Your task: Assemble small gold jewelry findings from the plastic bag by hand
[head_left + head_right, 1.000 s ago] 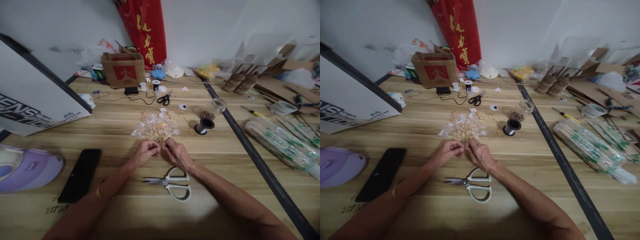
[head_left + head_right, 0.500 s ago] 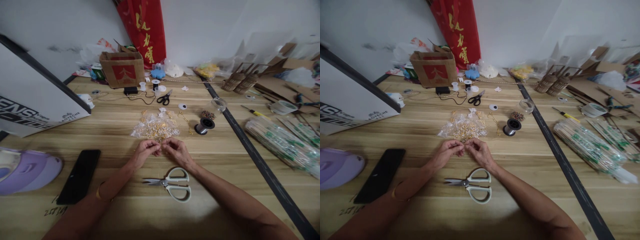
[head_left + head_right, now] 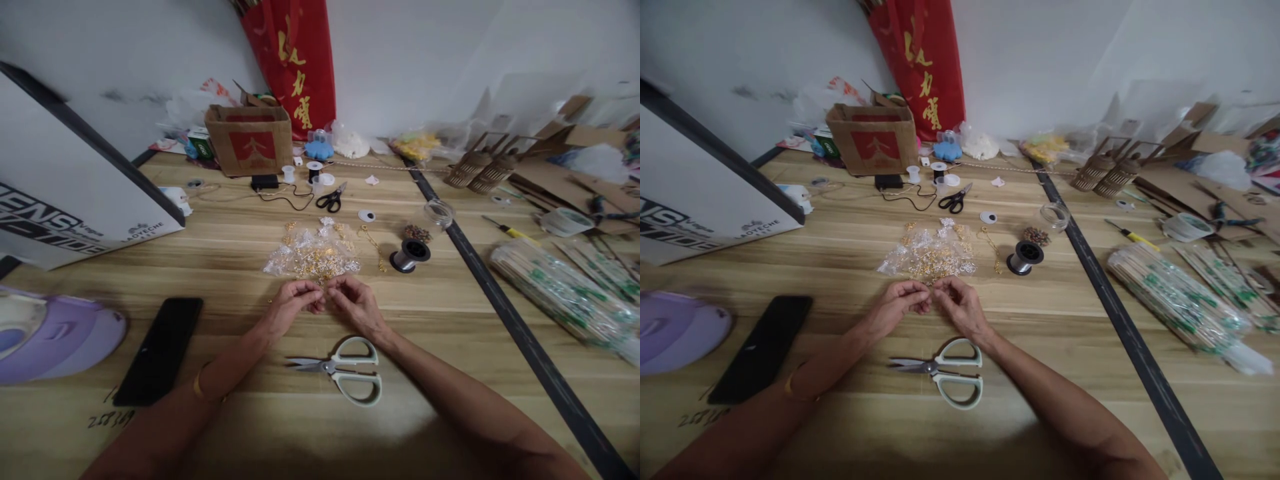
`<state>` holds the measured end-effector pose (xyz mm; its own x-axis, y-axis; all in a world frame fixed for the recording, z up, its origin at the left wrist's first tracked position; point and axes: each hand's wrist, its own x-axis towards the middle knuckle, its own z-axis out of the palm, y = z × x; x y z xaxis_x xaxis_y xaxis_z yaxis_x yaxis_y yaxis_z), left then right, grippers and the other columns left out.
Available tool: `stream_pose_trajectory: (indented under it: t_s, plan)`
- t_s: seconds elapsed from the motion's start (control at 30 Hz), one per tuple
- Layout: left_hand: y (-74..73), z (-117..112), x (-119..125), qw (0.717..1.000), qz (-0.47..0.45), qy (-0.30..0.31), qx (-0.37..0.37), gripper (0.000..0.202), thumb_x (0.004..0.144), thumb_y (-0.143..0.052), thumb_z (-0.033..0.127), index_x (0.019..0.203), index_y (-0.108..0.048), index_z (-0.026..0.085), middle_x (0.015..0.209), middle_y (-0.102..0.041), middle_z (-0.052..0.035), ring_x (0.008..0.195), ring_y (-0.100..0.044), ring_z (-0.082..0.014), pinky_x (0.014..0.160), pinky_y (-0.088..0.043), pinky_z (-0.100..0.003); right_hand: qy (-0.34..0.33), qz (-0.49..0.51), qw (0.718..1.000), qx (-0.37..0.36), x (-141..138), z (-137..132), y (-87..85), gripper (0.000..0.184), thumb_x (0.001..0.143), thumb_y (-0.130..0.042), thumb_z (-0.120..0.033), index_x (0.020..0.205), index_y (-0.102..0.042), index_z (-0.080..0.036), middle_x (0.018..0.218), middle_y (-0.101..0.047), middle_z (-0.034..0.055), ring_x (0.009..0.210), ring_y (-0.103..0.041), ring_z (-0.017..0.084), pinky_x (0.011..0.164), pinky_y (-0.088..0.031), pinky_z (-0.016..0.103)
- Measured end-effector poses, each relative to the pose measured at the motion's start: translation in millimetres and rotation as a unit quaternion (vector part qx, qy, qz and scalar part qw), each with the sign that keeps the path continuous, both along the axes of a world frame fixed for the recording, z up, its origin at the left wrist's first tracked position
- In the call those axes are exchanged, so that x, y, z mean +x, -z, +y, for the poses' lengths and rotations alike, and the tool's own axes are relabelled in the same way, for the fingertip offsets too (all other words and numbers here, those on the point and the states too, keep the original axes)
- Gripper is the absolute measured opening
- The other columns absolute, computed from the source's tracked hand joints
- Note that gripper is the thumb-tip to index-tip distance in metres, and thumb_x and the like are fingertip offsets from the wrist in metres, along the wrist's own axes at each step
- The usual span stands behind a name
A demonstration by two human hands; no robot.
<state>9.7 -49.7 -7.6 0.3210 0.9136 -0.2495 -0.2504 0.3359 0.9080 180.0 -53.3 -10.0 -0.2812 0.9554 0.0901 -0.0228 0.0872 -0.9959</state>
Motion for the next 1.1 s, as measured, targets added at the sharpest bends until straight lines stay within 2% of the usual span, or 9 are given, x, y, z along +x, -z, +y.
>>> stream_pose_trajectory:
  t_s: [0.17,0.33,0.53,0.63,0.73,0.8,0.9,1.0,1.1]
  plan:
    - [-2.7,2,-1,0.997,-0.053,-0.018,-0.049,0.030,0.058,-0.081,0.029,0.074,-0.065,0.009,0.064,-0.066,-0.0023,0.054,-0.059,-0.0095,0.053,-0.045,-0.020,0.009,0.018,1.000,0.006,-3,-1,-1.0,0.027,0.079,-0.065,-0.038,0.094,-0.060,-0.016,0.074,-0.060,0.0010,0.064,-0.054,0.011,0.059,-0.043,0.023]
    - [-3.5,0,0,0.994,-0.078,0.004,-0.072,0.028,0.059,-0.080,0.027,0.074,-0.066,0.009,0.068,-0.067,-0.0030,0.056,-0.060,-0.0090,0.054,-0.045,-0.020,-0.009,0.068,0.997,-0.020,-7,-3,-2.0,0.025,0.076,-0.068,-0.036,0.088,-0.062,-0.015,0.071,-0.064,0.0013,0.062,-0.058,0.012,0.059,-0.045,0.024]
    - [1.0,-1,2,0.993,-0.090,0.017,-0.077,0.029,0.058,-0.081,0.028,0.075,-0.066,0.010,0.066,-0.067,-0.0024,0.055,-0.061,-0.0098,0.054,-0.046,-0.020,-0.011,0.077,0.997,-0.003,-7,-3,-4.3,0.021,0.077,-0.068,-0.036,0.080,-0.062,-0.016,0.067,-0.064,0.0007,0.057,-0.058,0.012,0.057,-0.047,0.024]
    - [1.0,-1,2,0.994,-0.079,0.015,-0.075,0.032,0.056,-0.082,0.030,0.075,-0.066,0.010,0.065,-0.067,-0.0019,0.055,-0.061,-0.0098,0.054,-0.047,-0.020,-0.006,0.040,0.999,0.015,-5,-2,-3.3,0.022,0.080,-0.065,-0.038,0.083,-0.061,-0.017,0.069,-0.064,0.0014,0.061,-0.059,0.013,0.060,-0.048,0.026]
    - [0.2,-1,1,0.997,-0.052,0.012,-0.058,0.033,0.057,-0.081,0.033,0.074,-0.065,0.010,0.066,-0.066,-0.0021,0.055,-0.062,-0.0103,0.054,-0.047,-0.020,0.017,-0.062,0.993,0.103,1,0,-2.4,0.019,0.086,-0.058,-0.035,0.085,-0.061,-0.016,0.073,-0.062,0.0029,0.066,-0.058,0.014,0.061,-0.047,0.025]
    - [-0.8,-1,1,0.999,-0.024,0.015,-0.039,0.033,0.059,-0.079,0.036,0.075,-0.064,0.010,0.067,-0.066,-0.0024,0.055,-0.062,-0.0110,0.055,-0.048,-0.022,0.020,-0.137,0.970,0.199,4,1,-2.5,0.016,0.089,-0.052,-0.030,0.086,-0.062,-0.017,0.077,-0.061,0.0044,0.072,-0.057,0.015,0.064,-0.047,0.026]
    - [-2.5,-1,0,0.999,0.025,0.021,-0.005,0.033,0.063,-0.076,0.038,0.074,-0.063,0.010,0.068,-0.066,-0.0024,0.057,-0.063,-0.0117,0.056,-0.050,-0.022,0.015,-0.237,0.920,0.312,9,1,-2.5,0.016,0.092,-0.046,-0.023,0.093,-0.061,-0.018,0.092,-0.059,0.0083,0.084,-0.058,0.017,0.073,-0.049,0.029]
    - [-1.8,0,-1,0.995,0.084,0.045,0.042,0.030,0.068,-0.072,0.039,0.071,-0.060,0.011,0.064,-0.065,-0.0023,0.056,-0.062,-0.0114,0.055,-0.049,-0.021,0.010,-0.320,0.874,0.366,12,0,-1.8,0.017,0.093,-0.044,-0.020,0.099,-0.059,-0.018,0.105,-0.056,0.0113,0.090,-0.059,0.018,0.074,-0.051,0.028]
    - [3.2,1,-3,0.983,0.145,0.067,0.094,0.025,0.072,-0.067,0.035,0.068,-0.058,0.012,0.060,-0.063,-0.0022,0.054,-0.060,-0.0113,0.055,-0.049,-0.022,-0.025,-0.377,0.834,0.401,13,-1,-0.4,0.019,0.093,-0.041,-0.018,0.105,-0.056,-0.017,0.117,-0.054,0.0139,0.095,-0.060,0.018,0.072,-0.053,0.027]
